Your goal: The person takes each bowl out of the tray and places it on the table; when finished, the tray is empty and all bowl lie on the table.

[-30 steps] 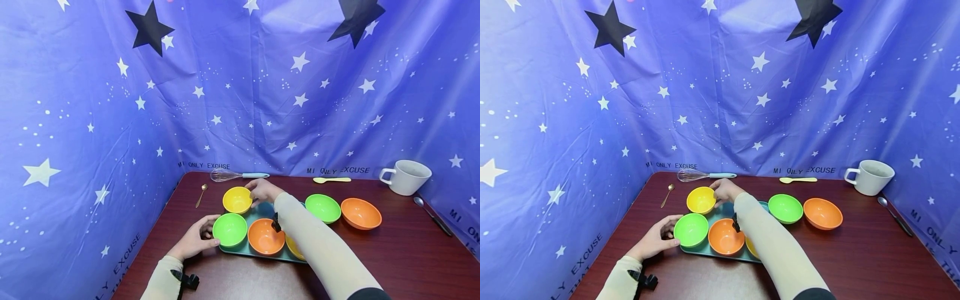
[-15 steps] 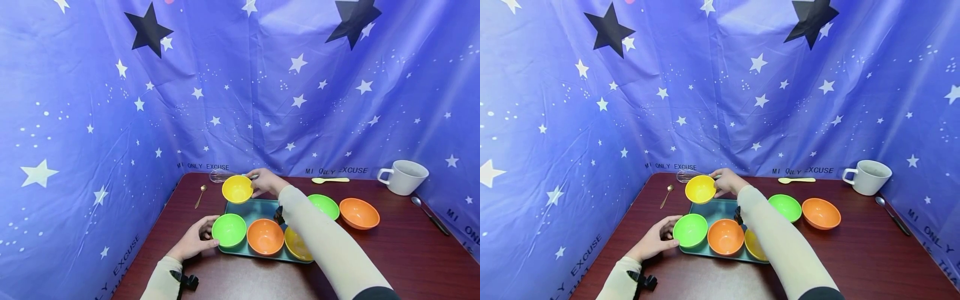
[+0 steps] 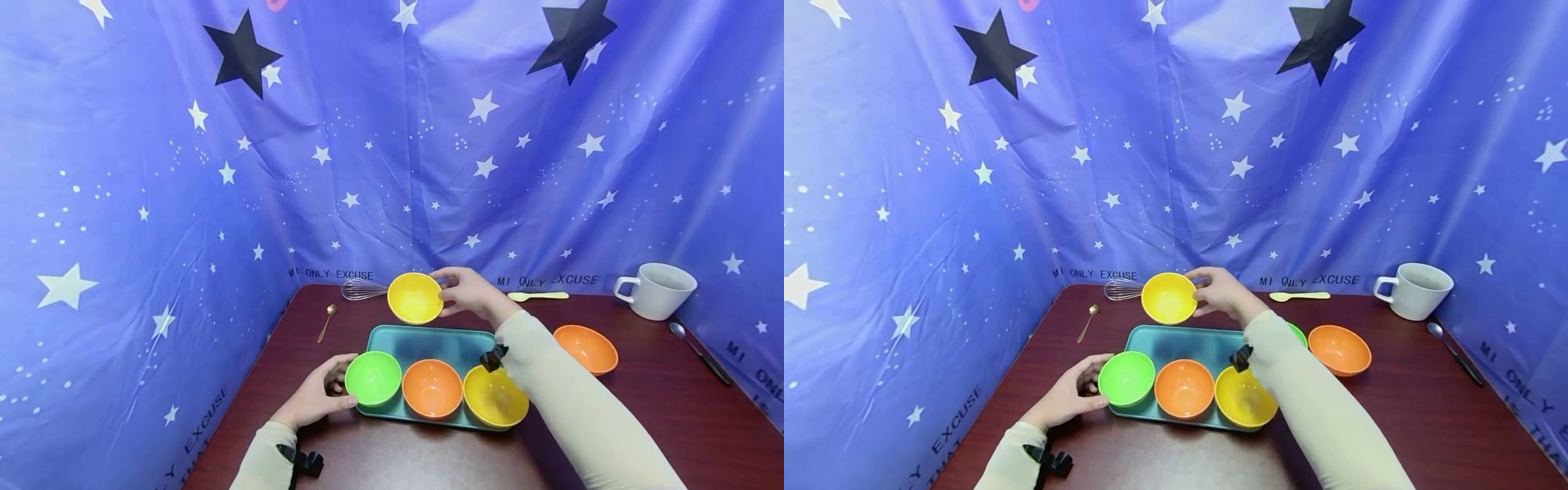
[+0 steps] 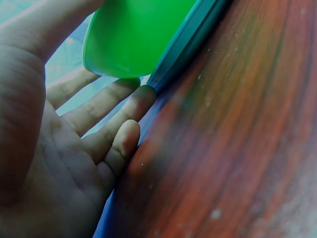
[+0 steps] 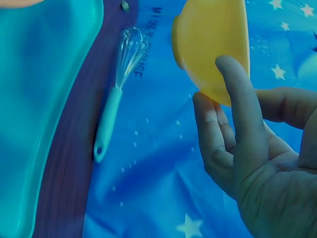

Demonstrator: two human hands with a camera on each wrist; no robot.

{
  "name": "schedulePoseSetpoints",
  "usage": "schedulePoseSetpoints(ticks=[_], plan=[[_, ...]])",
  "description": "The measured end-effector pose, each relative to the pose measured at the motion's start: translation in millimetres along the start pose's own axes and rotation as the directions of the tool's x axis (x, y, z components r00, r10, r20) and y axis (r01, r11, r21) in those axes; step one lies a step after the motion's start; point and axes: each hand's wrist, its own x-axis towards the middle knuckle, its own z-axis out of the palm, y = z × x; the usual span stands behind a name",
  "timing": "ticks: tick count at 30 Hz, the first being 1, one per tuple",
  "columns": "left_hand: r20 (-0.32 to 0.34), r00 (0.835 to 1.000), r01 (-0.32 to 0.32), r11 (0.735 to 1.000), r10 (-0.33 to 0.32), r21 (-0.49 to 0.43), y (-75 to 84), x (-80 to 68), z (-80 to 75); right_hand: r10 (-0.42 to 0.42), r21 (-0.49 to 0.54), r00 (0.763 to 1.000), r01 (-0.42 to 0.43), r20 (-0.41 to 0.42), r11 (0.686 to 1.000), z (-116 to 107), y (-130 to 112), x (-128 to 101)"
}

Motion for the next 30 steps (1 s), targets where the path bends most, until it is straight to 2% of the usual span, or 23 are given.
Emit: schedulePoseSetpoints(ticks=[18, 30], plan=[[0.015, 0.999, -0.037, 0.999, 0.037, 0.001, -3.6, -0.1, -0.8, -0.075, -0.007, 0.983, 0.075, -0.165, 0.997, -67.3, 39.1, -93.6], [0.005, 1.000, -0.021, 1.000, 0.021, 0.001, -3.2, 0.8, -1.1, -0.168, -0.071, 0.939, 0.153, -0.299, 0.986, -105.3, 63.6, -144.0]])
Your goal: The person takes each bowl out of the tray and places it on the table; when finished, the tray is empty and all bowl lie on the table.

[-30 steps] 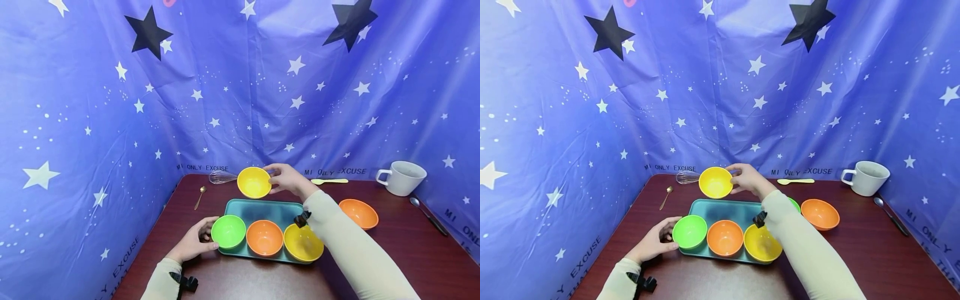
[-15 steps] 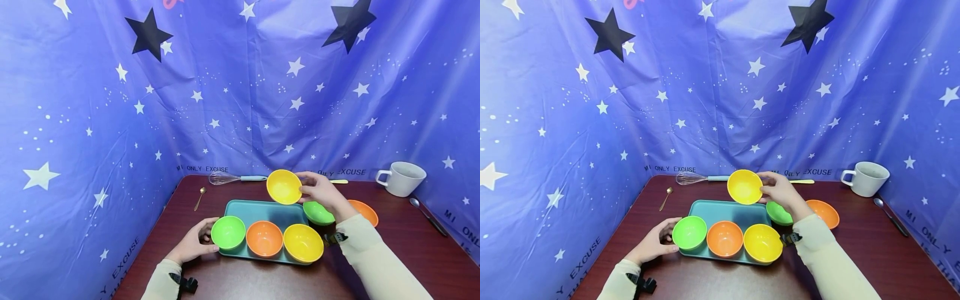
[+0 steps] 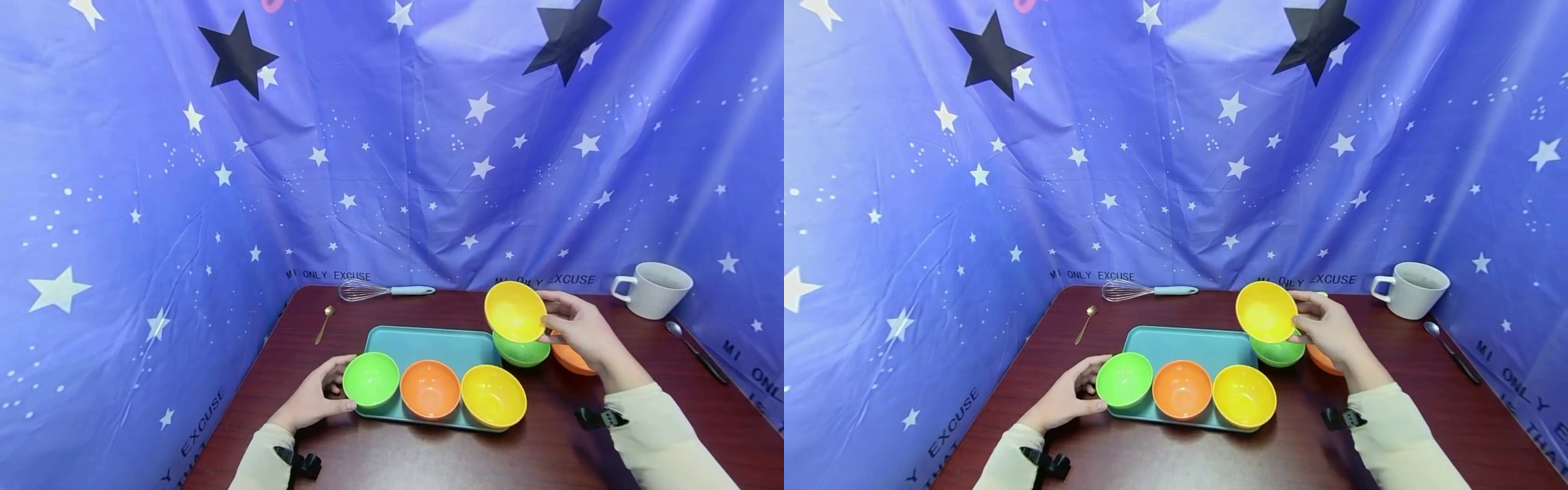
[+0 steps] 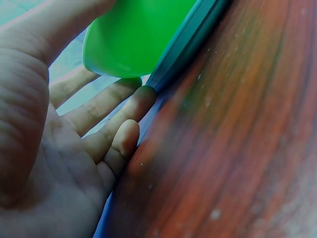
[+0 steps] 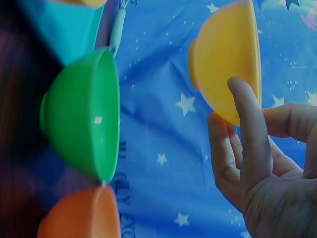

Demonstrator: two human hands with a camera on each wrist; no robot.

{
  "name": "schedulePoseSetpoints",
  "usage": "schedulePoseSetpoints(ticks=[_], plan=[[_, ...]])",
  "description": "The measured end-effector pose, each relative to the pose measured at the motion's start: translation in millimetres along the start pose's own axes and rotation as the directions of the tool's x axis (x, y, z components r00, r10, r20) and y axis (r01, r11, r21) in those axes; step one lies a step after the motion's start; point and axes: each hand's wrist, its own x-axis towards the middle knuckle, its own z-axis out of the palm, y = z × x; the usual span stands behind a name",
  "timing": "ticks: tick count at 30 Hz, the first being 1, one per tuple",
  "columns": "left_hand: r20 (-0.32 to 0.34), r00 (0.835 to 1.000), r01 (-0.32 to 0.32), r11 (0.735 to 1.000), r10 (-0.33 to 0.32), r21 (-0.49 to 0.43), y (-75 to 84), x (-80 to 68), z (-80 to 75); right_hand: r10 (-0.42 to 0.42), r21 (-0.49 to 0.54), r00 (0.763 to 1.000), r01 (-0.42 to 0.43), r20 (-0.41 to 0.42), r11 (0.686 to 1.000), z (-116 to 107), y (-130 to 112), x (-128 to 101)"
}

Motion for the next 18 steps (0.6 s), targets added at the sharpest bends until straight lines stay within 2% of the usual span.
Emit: schedulePoseSetpoints(ticks=[7, 12, 18], plan=[[-0.005, 1.000, 0.001, 1.000, -0.001, 0.012, 1.4, 0.4, 1.0, -0.021, 0.008, 0.997, 0.022, -0.076, 1.000, -28.6, 18.2, -23.7], [-0.008, 1.000, 0.006, 1.000, -0.005, 0.018, 1.9, -0.1, 1.6, -0.043, 0.105, 0.991, 0.057, -0.129, 0.993, -46.9, 31.7, -39.0], [-0.013, 1.000, 0.017, 1.000, -0.017, 0.024, 2.9, -0.7, 2.0, -0.010, 0.140, 0.981, 0.037, -0.192, 0.989, -65.3, 45.0, -55.3]])
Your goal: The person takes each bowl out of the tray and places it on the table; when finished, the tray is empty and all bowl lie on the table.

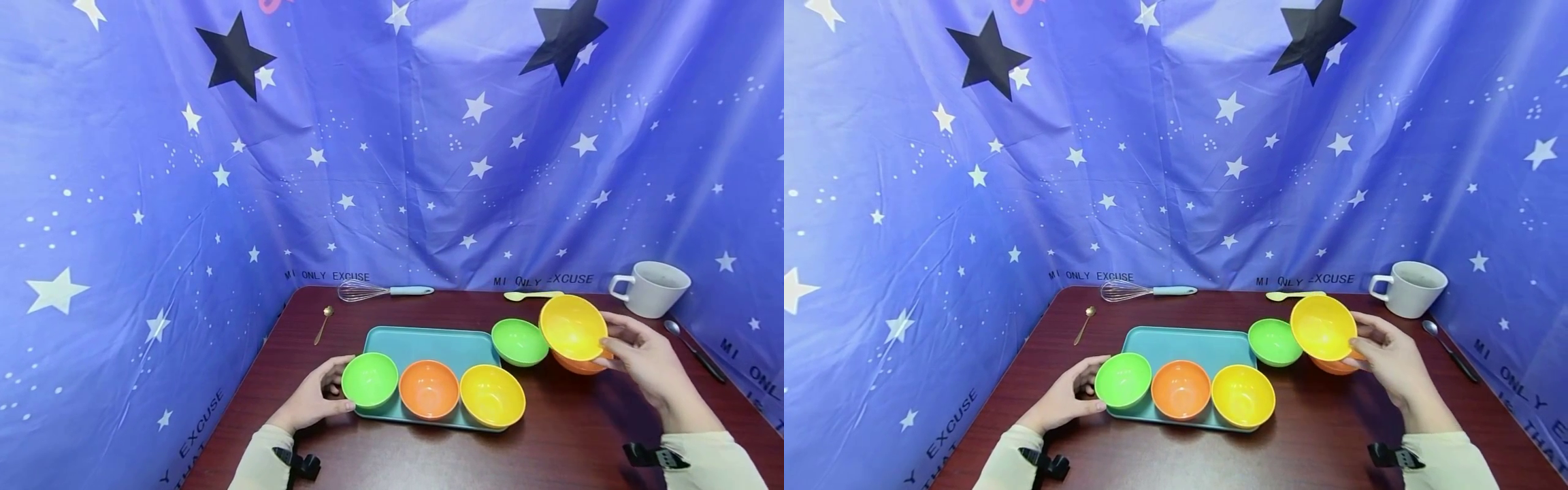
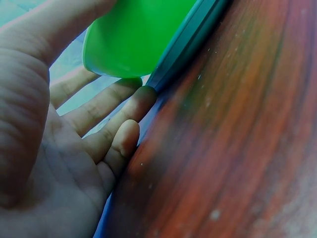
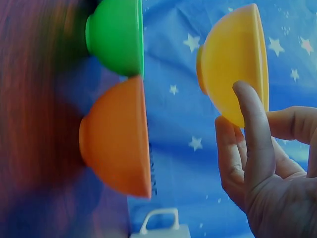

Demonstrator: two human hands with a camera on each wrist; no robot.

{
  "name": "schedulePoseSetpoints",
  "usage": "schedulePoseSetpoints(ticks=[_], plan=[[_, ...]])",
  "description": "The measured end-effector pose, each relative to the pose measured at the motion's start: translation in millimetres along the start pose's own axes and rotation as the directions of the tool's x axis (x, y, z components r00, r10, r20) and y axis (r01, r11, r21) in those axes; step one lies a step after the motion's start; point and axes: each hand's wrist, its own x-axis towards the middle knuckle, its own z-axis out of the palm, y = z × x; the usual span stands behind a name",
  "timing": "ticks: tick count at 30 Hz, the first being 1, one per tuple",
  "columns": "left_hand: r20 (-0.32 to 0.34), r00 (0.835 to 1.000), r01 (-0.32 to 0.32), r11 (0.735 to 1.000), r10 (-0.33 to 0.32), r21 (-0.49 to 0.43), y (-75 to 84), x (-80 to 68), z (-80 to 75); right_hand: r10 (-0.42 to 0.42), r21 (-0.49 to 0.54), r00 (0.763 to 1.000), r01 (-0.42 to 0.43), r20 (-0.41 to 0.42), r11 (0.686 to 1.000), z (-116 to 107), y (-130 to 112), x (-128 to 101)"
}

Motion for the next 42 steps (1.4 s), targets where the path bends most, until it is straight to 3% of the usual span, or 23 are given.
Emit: schedulePoseSetpoints(ticks=[5, 11, 19, 22, 27, 34, 42], plan=[[0.001, 1.000, 0.003, 1.000, -0.003, 0.000, -0.9, 0.4, -0.6, -0.017, 0.119, 0.999, 0.020, -0.034, 0.993, -16.4, 6.9, -5.8], [0.002, 1.000, 0.003, 1.000, -0.003, 0.006, -2.5, 0.4, -0.6, -0.045, 0.284, 0.997, 0.059, -0.055, 0.957, -35.9, 14.4, -10.6], [0.003, 1.000, -0.003, 1.000, 0.003, 0.009, -5.2, 0.2, 0.3, -0.017, 0.370, 0.986, 0.078, -0.165, 0.926, -58.3, 32.0, -17.3], [0.006, 1.000, -0.004, 1.000, 0.004, 0.009, -5.2, 0.3, 0.3, 0.004, 0.359, 0.977, 0.075, -0.213, 0.930, -65.6, 38.6, -18.1], [0.003, 1.000, -0.008, 1.000, 0.008, 0.001, -4.8, 0.8, -0.2, 0.101, 0.292, 0.951, -0.012, -0.292, 0.956, -75.5, 45.9, -17.7], [0.006, 1.000, -0.017, 1.000, 0.017, -0.008, -6.1, 1.5, -0.5, 0.184, 0.236, 0.931, -0.111, -0.316, 0.966, -88.4, 52.8, -18.7], [0.009, 1.000, -0.025, 1.000, 0.025, -0.011, -7.2, 1.2, -0.5, 0.335, 0.127, 0.865, -0.310, -0.374, 0.942, -100.4, 63.1, -17.3]])
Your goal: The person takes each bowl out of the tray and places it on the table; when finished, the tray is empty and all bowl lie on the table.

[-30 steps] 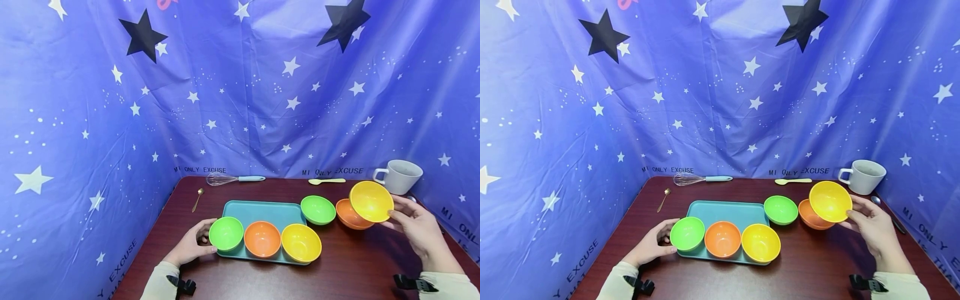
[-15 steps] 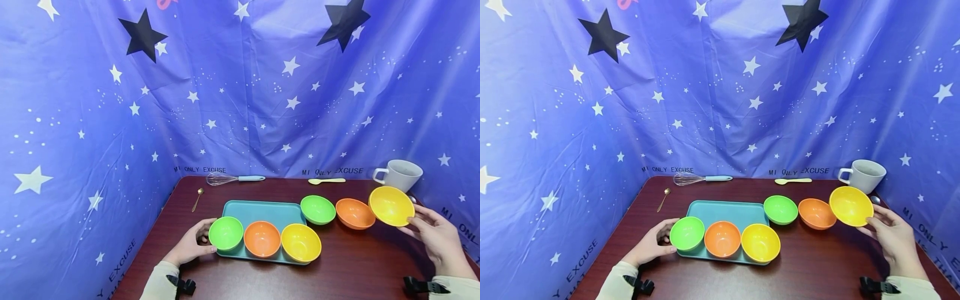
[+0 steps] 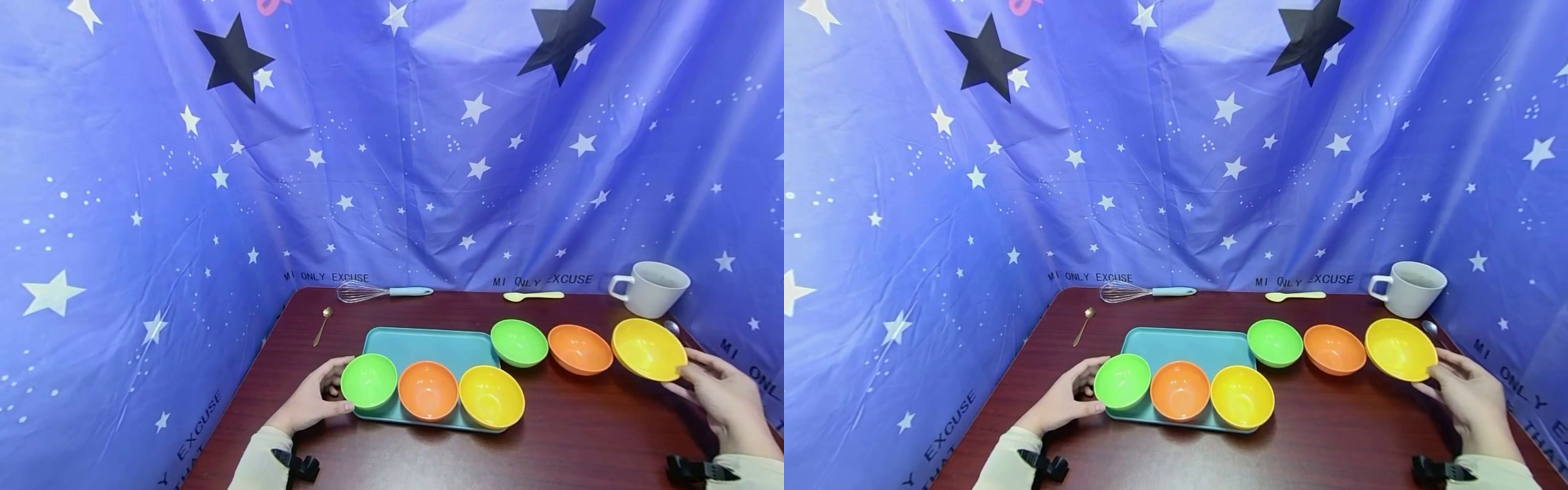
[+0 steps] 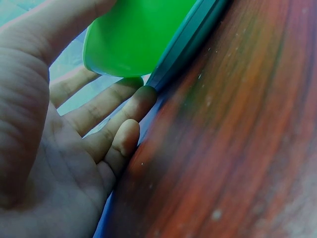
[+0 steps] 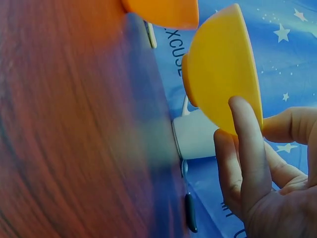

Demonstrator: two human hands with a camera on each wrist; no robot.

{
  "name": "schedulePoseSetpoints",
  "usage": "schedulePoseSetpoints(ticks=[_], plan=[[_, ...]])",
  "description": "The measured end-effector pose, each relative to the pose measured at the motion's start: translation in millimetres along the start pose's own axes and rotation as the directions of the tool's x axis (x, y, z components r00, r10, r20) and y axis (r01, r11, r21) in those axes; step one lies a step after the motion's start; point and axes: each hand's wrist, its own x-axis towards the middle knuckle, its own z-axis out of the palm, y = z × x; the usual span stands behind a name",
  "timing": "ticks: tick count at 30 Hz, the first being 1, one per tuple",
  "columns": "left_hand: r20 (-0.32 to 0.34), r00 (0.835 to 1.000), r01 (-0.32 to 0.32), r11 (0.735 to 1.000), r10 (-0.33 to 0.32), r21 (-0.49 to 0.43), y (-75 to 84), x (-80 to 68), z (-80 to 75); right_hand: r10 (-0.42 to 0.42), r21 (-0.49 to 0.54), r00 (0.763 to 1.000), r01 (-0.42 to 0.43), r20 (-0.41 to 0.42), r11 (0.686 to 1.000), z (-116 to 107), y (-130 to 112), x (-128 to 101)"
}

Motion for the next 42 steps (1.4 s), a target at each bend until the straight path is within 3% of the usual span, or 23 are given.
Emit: schedulePoseSetpoints(ticks=[12, 24, 33, 42], plan=[[0.003, 1.000, 0.006, 1.000, -0.006, 0.000, -1.2, 0.0, 1.0, 0.058, -0.183, 0.997, -0.066, -0.049, 0.981, -9.0, 12.2, 12.8], [-0.002, 1.000, 0.019, 1.000, -0.019, 0.005, 0.3, -0.6, 0.0, 0.139, -0.259, 0.989, -0.148, -0.051, 0.955, -8.9, 10.7, 10.3], [-0.005, 1.000, 0.019, 1.000, -0.019, 0.011, 2.3, -0.9, -1.5, 0.120, -0.235, 0.989, -0.136, -0.082, 0.962, -10.9, 13.7, 13.5], [0.000, 1.000, 0.014, 1.000, -0.014, 0.016, 3.4, -0.1, -0.4, 0.143, -0.145, 0.980, -0.163, -0.142, 0.976, -14.2, 17.7, 16.6]])
